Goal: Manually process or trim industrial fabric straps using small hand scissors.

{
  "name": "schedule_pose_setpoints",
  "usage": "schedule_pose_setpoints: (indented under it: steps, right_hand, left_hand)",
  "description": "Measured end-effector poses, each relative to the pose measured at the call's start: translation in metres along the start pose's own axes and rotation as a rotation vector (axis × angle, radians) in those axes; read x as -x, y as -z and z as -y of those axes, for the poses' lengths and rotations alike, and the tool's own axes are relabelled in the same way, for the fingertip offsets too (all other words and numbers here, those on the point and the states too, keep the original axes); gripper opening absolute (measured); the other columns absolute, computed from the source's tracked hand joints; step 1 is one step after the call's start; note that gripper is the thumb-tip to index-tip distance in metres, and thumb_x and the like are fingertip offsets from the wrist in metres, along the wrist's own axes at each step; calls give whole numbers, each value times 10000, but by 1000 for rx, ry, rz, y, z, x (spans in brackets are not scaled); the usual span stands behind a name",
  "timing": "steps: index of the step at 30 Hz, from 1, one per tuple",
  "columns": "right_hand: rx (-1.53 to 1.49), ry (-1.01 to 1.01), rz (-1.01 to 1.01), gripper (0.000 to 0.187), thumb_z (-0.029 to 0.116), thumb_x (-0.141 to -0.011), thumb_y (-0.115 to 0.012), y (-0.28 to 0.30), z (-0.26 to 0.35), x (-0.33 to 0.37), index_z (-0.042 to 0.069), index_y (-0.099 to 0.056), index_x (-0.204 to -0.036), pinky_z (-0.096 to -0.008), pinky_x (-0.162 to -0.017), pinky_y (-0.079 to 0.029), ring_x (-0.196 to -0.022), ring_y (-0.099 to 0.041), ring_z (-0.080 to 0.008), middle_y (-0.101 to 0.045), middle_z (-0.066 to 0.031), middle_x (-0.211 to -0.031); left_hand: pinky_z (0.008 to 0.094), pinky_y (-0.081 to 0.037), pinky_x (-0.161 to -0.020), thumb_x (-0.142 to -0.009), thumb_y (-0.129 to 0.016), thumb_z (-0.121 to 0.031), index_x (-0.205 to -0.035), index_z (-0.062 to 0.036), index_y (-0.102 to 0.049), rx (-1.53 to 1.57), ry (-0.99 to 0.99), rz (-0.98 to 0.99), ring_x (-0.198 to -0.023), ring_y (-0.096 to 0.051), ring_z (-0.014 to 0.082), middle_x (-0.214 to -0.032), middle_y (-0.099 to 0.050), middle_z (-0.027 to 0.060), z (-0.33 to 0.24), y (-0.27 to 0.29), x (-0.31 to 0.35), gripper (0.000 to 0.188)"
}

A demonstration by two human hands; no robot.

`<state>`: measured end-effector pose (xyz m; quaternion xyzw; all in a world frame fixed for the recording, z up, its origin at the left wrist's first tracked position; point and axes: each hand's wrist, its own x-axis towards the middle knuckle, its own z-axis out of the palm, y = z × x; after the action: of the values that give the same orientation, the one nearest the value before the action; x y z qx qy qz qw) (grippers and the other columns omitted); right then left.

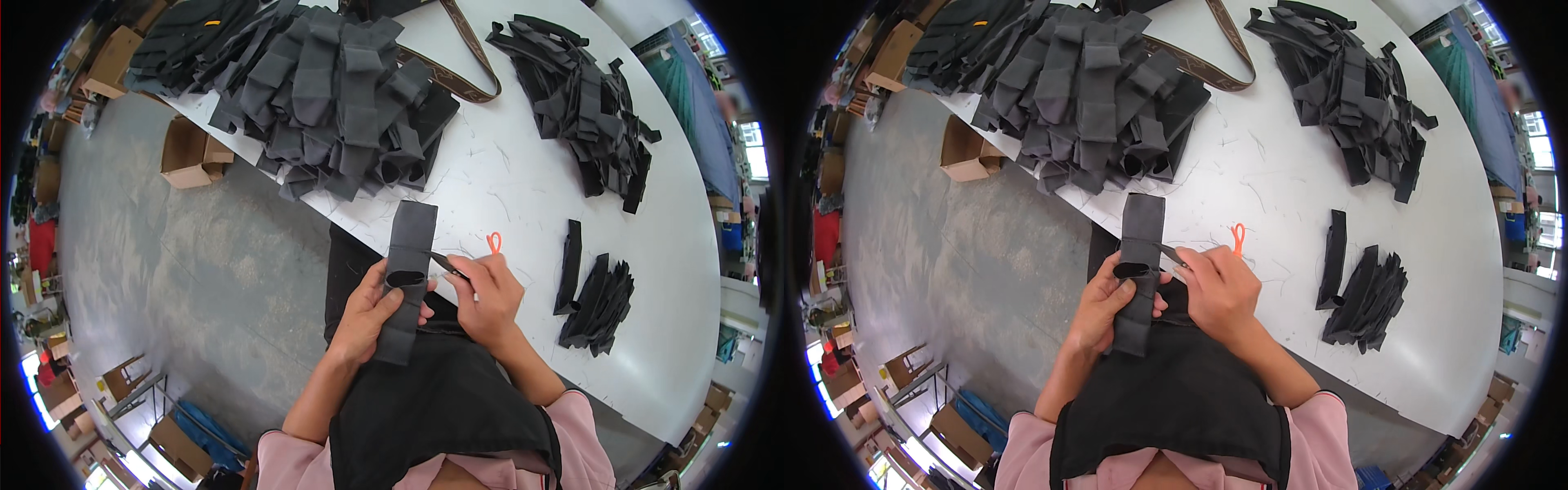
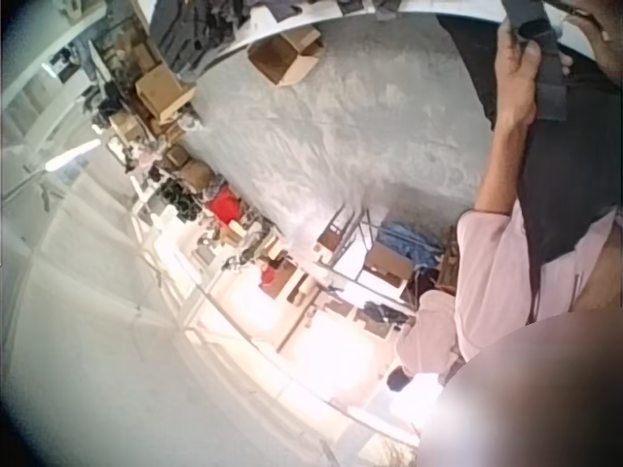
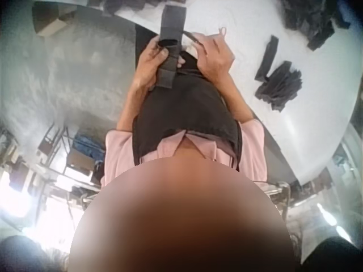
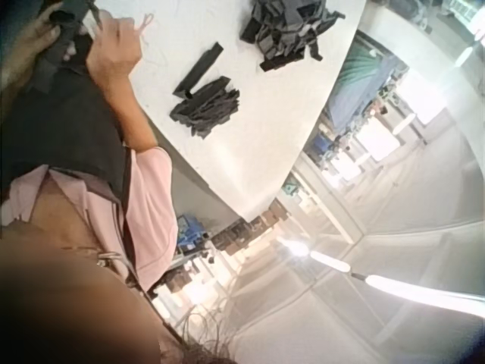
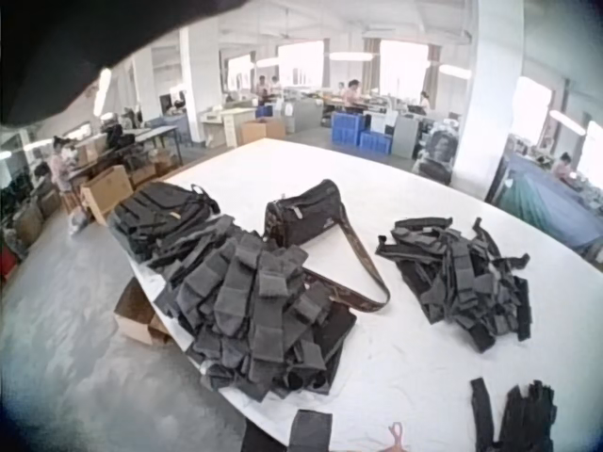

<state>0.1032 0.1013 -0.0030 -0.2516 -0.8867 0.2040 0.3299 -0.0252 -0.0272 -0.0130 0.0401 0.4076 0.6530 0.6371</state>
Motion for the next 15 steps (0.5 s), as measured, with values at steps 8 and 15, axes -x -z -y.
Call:
schedule_pose_setpoints:
  steps: [8, 15]
  right_hand:
    - [-193, -79, 25, 231, -6, -691, -674, -1, 5, -4, 46, -642, -914, -286, -472, -399, -537, -507, -178, -534, -46, -748]
    - [-79, -21, 152, 334, -24, -656, -650, -5, 3, -8, 61, -624, -977, -293, -506, -411, -601, -532, -181, -528, -40, -774]
  left_hand:
    - [350, -528, -793, -934, -477, -84, -1430, -91, -184, -163, -77, -11, -879, -641, 250, -1145, -567, 199, 6, -3, 0, 576]
    - [336, -526, -791, -927, -461, -47, -1431, -76, -184, -215, -77, -45, -877, -639, 241, -1123, -568, 168, 3, -9, 2, 576]
